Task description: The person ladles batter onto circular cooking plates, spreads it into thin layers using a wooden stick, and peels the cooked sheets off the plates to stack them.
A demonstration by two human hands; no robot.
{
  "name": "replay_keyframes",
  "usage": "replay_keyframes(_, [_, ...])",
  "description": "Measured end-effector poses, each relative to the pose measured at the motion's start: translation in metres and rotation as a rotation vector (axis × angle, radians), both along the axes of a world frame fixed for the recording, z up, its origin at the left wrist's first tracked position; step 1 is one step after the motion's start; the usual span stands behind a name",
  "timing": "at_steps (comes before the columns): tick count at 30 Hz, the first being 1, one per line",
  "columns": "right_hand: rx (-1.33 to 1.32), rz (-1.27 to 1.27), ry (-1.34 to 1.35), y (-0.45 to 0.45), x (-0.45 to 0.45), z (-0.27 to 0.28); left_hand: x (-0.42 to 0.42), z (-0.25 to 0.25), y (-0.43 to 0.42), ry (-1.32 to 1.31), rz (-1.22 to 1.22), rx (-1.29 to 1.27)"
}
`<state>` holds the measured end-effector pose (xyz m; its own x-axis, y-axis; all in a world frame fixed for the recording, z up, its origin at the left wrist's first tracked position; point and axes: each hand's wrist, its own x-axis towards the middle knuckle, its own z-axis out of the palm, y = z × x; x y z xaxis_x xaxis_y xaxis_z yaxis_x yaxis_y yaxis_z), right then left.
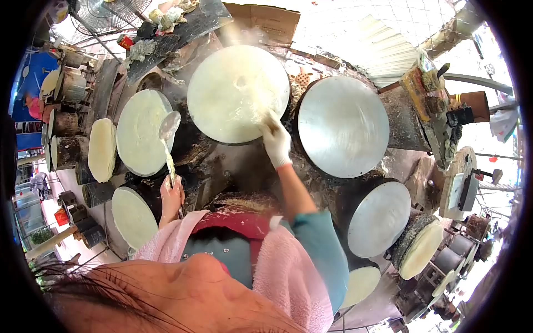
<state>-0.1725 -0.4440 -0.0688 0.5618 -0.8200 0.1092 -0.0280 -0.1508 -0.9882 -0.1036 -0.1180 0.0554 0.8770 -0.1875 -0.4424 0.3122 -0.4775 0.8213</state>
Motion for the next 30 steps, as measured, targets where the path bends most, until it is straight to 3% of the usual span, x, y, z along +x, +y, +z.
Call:
replay_keyframes(2, [0.591,-0.155,0.053,0.008,-0.042,-0.001,0.001,0.005,-0.013,0.022,-0.018,-0.047])
replay_keyframes(3, [0.963,-0.159,0.221,0.008,-0.061,0.013,0.003,0.007,-0.021,0.035,-0.039,-0.046])
replay_keyframes(5, [0.967,-0.002,0.277,0.027,-0.077,-0.024,0.003,0.013,-0.037,0.034,-0.080,-0.072])
replay_keyframes(7, [0.970,0.137,0.192,0.023,-0.089,0.010,0.000,0.015,-0.048,0.038,-0.086,-0.101])
replay_keyframes(10, [0.832,0.030,0.171,-0.004,-0.098,0.005,-0.008,0.019,-0.055,-0.008,-0.091,-0.090])
replay_keyframes(16, [0.973,0.245,0.350,-0.013,-0.094,0.017,0.007,0.010,-0.066,-0.007,-0.124,-0.121])
replay_keyframes(17, [0.868,0.257,0.307,-0.020,-0.095,0.022,0.017,0.009,-0.073,-0.012,-0.157,-0.131])
replay_keyframes(19, [0.771,0.104,0.089,-0.028,-0.085,-0.027,0.045,0.009,-0.092,0.026,-0.213,-0.161])
replay_keyframes(20, [0.757,0.100,0.289,-0.029,-0.083,-0.007,0.062,0.004,-0.105,0.004,-0.269,-0.175])
replay_keyframes(23, [0.795,0.198,0.391,-0.007,-0.076,0.021,0.118,-0.011,-0.154,0.032,-0.431,-0.249])
replay_keyframes(25, [0.725,0.171,0.318,0.006,-0.087,-0.001,0.160,-0.040,-0.190,0.072,-0.549,-0.277])
replay_keyframes(28, [0.525,-0.109,0.105,0.051,-0.106,-0.005,0.191,-0.064,-0.230,0.292,-0.572,-0.397])
replay_keyframes(29, [0.704,-0.246,0.021,0.074,-0.107,-0.008,0.192,-0.067,-0.231,0.340,-0.587,-0.375])
replay_keyframes(30, [0.609,-0.202,0.188,0.098,-0.102,-0.010,0.190,-0.066,-0.229,0.387,-0.603,-0.348])
